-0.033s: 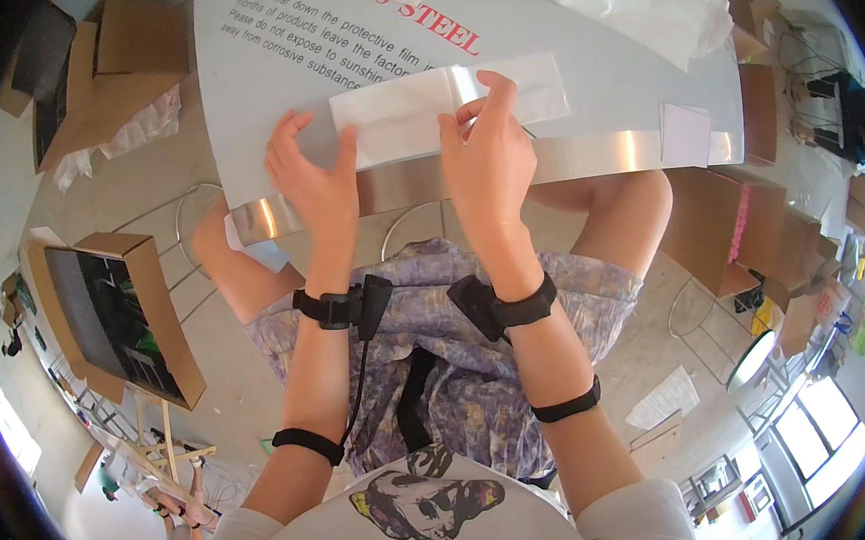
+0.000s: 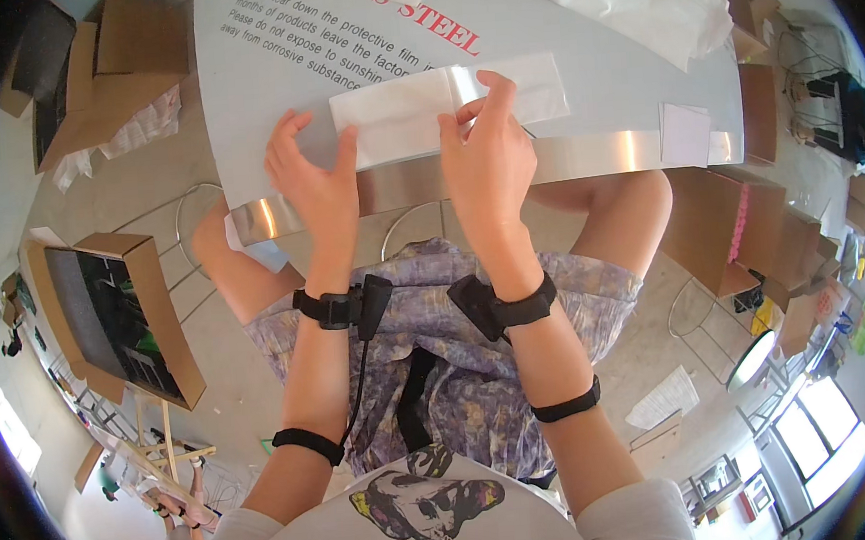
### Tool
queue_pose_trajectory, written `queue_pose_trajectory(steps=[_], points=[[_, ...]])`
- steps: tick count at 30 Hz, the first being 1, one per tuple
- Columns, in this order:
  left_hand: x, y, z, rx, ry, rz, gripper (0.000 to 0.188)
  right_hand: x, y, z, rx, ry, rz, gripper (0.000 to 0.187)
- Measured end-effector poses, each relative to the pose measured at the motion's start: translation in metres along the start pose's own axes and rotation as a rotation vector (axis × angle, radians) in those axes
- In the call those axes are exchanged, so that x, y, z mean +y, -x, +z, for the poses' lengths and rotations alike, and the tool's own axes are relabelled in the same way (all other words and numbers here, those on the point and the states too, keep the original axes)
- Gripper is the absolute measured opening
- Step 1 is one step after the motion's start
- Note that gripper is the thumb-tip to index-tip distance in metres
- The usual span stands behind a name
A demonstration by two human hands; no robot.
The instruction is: Folding and assembling small white paper boxes or inserts on a stainless steel table.
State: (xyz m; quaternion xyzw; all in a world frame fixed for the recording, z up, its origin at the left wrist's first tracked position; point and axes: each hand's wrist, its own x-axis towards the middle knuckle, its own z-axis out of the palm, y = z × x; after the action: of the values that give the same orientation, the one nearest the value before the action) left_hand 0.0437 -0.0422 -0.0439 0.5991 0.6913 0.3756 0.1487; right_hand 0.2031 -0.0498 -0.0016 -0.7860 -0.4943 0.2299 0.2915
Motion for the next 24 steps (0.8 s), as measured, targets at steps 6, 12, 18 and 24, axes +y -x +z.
queue_pose_trajectory(steps=[6,12,18,24], points=[[0.007,-0.002,-0.004,0.032,-0.005,0.053,0.051,0.0,0.001,-0.002,0.15,0.128,-0.164,0.052],[0.029,0.002,0.0,-0.254,0.06,0.367,0.05,-0.024,-0.003,0.016,-0.14,-1.155,-0.019,0.038],[0.015,0.009,0.019,-0.372,-0.24,0.405,0.063,0.003,-0.013,0.044,-0.218,-1.561,0.227,0.051],[0.002,0.009,0.012,-0.33,-0.326,0.367,0.08,0.001,-0.014,0.045,-0.209,-1.596,0.224,0.053]])
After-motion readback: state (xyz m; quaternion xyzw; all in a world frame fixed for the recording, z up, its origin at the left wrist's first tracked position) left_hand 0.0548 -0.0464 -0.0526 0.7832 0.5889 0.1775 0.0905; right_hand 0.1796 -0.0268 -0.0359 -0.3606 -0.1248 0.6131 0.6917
